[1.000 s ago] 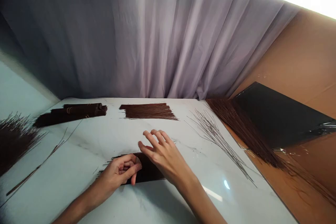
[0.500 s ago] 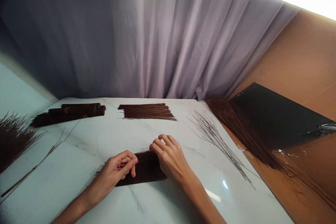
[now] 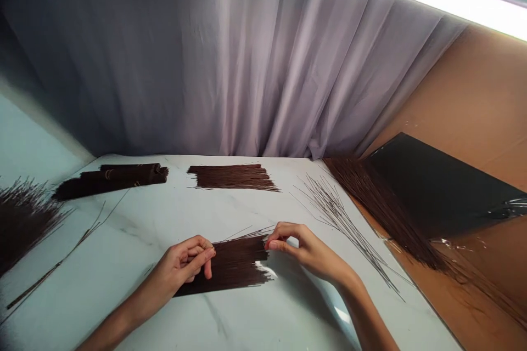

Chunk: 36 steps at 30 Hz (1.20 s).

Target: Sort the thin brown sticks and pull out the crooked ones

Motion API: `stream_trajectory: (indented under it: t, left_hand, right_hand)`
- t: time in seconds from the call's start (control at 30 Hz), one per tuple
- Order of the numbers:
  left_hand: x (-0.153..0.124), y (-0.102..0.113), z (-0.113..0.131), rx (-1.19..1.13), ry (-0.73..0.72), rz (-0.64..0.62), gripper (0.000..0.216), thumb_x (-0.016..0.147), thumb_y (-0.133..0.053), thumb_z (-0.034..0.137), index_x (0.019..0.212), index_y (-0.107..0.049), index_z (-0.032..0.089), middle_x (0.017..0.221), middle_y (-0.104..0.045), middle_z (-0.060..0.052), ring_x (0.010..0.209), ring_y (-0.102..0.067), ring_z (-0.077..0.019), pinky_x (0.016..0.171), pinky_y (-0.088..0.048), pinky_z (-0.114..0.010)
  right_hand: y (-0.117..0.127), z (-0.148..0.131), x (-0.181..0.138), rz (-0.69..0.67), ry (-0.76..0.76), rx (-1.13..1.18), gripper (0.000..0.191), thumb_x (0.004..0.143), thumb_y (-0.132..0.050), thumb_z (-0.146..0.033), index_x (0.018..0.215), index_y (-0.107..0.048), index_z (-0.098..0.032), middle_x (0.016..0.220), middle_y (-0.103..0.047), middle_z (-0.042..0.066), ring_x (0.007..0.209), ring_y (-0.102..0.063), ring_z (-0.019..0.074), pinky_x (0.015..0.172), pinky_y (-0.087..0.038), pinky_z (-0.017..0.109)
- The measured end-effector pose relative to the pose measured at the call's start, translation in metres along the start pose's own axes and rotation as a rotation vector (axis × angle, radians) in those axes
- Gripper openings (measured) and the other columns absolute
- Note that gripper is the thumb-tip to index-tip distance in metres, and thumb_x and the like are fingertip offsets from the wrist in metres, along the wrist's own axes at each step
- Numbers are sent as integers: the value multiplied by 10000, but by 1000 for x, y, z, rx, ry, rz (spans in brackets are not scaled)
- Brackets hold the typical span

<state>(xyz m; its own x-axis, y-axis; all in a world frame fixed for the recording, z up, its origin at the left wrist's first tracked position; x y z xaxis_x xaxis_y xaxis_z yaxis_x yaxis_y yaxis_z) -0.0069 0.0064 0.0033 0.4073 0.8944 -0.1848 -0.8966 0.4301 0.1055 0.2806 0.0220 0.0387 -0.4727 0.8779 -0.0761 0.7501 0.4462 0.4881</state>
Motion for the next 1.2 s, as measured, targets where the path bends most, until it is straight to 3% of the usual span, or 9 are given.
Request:
stream_trajectory:
  t: [0.23,0.33,0.43,0.53,0.6,0.67,0.97,1.1,1.2]
  left_hand:
    - [0,-4,-3,22,21,-79,311,984,-570,471,848,-583,191,711,-697,4,539,-314,-93,510,-239,-240]
    - [1,-1,0,-61,-1,-13,307,990,-556,498,886,-561,209,776,-742,-6,536,-366,-99,515,-285,-235]
    - [-1,0,8,-122,-38,113,275,1000,-556,494,924,-544,229,880,-798,-24,760,-599,-145,776,-438,-262]
    - [-3,-5,14,-242,-40,186,264,1006,-544,504,959,-528,244,966,-809,-28,913,-689,-186,930,-453,-318]
    - [-4,-11,15,-331,-51,211,265,1000,-550,513,993,-514,251,1015,-804,-39,865,-715,-197,853,-501,-322]
    - [-3,-16,14,-372,-71,224,263,998,-556,511,1010,-507,252,1055,-795,-51,834,-722,-198,768,-519,-303]
    - [10,-24,9,-173,-165,127,208,958,-643,417,915,-640,213,976,-748,-30,951,-678,-188,878,-482,-277]
    - [10,-27,15,-223,-123,106,254,961,-612,453,916,-649,207,919,-726,-23,800,-650,-167,790,-497,-276]
    - [10,-23,10,-18,-170,122,223,993,-559,421,939,-663,231,948,-713,-20,946,-642,-208,910,-470,-327]
  right_hand:
    - [-4,11,9,262,105,-130,328,1030,-496,-474,924,-684,-227,961,-673,54,922,-612,214,840,-468,343]
    - [-9,13,11,637,73,39,319,1000,-528,-522,1069,-654,-238,1061,-664,61,944,-613,210,855,-481,349]
    - [-40,5,12,915,-21,290,401,996,-482,-586,1095,-603,-216,966,-662,48,728,-606,169,722,-513,335]
    - [-96,-15,20,573,-43,377,443,960,-538,-612,1050,-624,-186,836,-682,45,593,-593,152,558,-486,295]
    - [-126,-29,24,366,-17,383,419,936,-603,-584,1055,-646,-184,842,-698,52,650,-615,156,562,-474,268]
    - [-138,-36,26,307,-16,419,407,927,-627,-570,1036,-657,-179,820,-693,47,662,-599,146,545,-452,241]
    - [-118,-25,26,103,-124,615,521,829,-692,-659,828,-643,-140,686,-598,9,510,-461,81,460,-408,207]
    - [-117,-32,26,88,-74,553,540,893,-578,-680,780,-625,-154,696,-554,1,529,-475,95,495,-411,226]
    - [-81,-26,17,152,-108,331,544,927,-473,-686,838,-637,-175,666,-532,-9,568,-485,125,543,-395,245]
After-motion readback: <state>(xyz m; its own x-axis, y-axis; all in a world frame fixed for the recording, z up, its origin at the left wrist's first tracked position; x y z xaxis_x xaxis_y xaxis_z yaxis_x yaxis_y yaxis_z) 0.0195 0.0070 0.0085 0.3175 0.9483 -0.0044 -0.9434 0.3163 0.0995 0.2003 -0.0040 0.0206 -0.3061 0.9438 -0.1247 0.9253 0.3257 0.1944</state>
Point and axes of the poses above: each hand's wrist, its own x-axis towards the middle knuckle, its own y-axis out of the back of the hand, z = x × y, the point moved 2 cm from there along x, towards the middle knuckle
